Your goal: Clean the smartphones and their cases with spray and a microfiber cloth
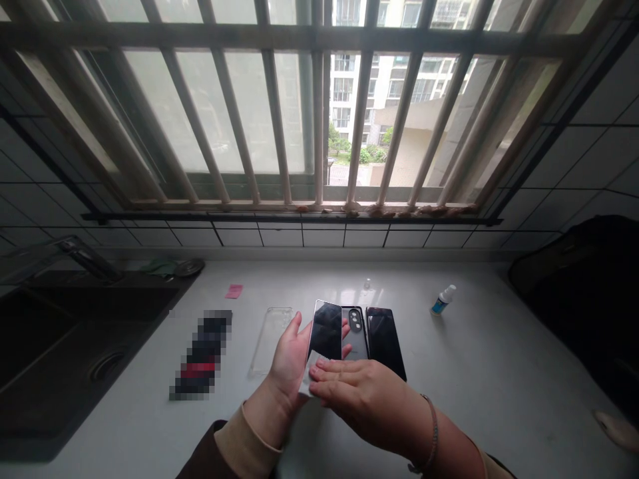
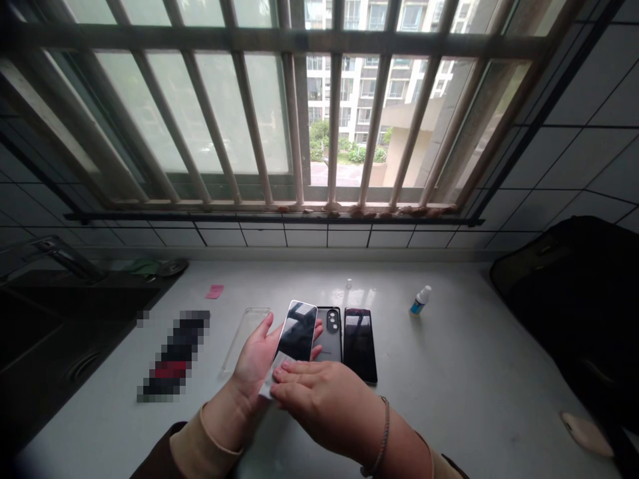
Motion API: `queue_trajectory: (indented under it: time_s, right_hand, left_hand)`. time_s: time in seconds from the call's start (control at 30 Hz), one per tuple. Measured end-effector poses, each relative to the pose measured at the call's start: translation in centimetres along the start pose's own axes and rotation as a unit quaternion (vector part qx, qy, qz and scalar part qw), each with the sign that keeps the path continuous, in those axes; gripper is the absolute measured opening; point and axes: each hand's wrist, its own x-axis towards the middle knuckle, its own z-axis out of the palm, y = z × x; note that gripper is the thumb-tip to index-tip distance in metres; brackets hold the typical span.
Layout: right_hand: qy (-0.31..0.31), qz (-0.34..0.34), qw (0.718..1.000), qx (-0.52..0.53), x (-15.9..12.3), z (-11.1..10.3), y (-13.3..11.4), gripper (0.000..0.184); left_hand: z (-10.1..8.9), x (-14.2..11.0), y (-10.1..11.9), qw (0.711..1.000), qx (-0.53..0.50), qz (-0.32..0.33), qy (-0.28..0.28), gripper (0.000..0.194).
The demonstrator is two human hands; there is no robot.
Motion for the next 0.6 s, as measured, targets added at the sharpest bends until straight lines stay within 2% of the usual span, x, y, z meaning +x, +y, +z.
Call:
queue_trajectory:
  time_s: [0.07,0.17,0.23,0.3,0.37,0.4,0.47,0.53,0.6]
  right_hand:
    - [0.006,0.035,0.996,0.081,0.0,-1.0,-0.2,0.03]
    - [0.066,0.169,0.963,0.199,-0.4,-2.1,0.7,0.03]
    - [0.146,0.278,0.911,0.268,-0.7,-2.5,2.0,0.037]
    - [0.24,0.356,0.85,0.305,-1.2,-2.6,3.6,0.045]
    - [0.314,0.403,0.82,0.259,-1.6,-2.7,5.0,0.049]
    - [0.338,0.418,0.818,0.204,-1.8,-2.8,5.5,0.048]
    - [0.343,0.42,0.837,0.074,-2.0,-2.9,5.9,0.043]
    - [0.308,0.377,0.873,-0.026,-1.9,-2.8,5.7,0.037]
    - [0.251,0.294,0.919,-0.081,-1.7,-2.2,5.5,0.038]
  left_hand:
    - [0.1,0.0,0.2,1.0,0.012,0.01,0.016,0.071]
    - [0.4,-0.2,0.3,1.0,0.024,-0.008,0.008,0.069]
    - [0.5,-0.4,0.3,0.999,0.036,-0.032,-0.016,0.068]
    - [0.7,-0.7,0.3,0.996,0.055,-0.06,-0.037,0.07]
    - [0.8,-1.0,0.2,0.991,0.075,-0.094,-0.054,0.075]
    - [0.9,-1.1,0.2,0.989,0.085,-0.106,-0.062,0.077]
    - [1.2,-1.4,0.1,0.986,0.101,-0.114,-0.074,0.08]
    - [1.5,-1.5,-0.1,0.987,0.103,-0.1,-0.07,0.077]
    - [1.6,-1.5,-0.3,0.991,0.088,-0.079,-0.056,0.071]
